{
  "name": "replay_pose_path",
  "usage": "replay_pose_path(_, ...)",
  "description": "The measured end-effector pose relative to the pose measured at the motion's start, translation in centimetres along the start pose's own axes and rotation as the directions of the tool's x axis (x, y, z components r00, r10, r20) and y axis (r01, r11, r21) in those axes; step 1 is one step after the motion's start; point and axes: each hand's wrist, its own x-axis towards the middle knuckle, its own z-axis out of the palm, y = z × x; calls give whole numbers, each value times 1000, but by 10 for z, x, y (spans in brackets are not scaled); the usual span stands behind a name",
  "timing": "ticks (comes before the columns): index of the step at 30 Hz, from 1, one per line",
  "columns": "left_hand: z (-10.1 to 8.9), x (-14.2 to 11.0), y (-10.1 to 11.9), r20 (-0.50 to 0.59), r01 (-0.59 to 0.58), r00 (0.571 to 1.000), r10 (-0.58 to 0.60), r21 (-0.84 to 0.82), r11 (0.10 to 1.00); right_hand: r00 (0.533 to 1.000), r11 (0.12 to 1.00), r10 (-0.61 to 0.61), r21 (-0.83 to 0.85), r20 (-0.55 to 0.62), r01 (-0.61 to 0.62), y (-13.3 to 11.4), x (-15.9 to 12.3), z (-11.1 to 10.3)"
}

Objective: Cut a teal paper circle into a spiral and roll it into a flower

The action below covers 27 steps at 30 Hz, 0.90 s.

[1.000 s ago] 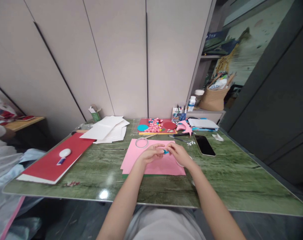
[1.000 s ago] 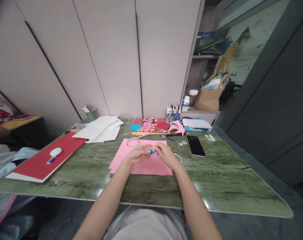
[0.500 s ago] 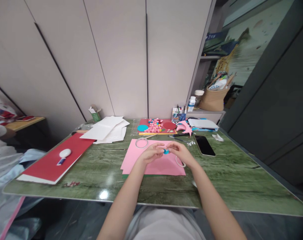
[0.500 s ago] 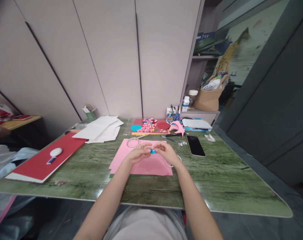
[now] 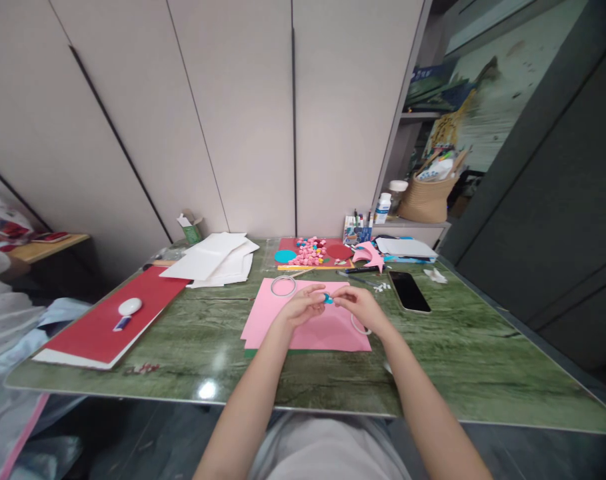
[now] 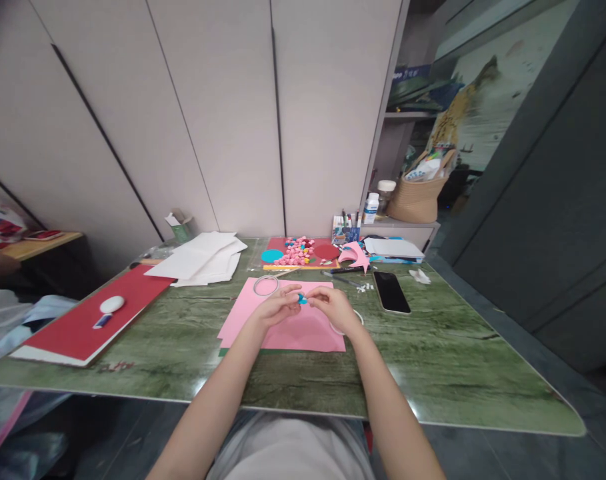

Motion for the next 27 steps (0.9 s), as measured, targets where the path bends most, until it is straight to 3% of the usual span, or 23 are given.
replay_pose_path(11,2,-1,1,-35,25,999,-25,12,1000,999,990,-44,-137,-19,41,1,-1,2)
replay_pose_path(27,4,0,0,-20,19,1000,-19,25,1000,986,901,-166,-406,0,151,-5,-4,6)
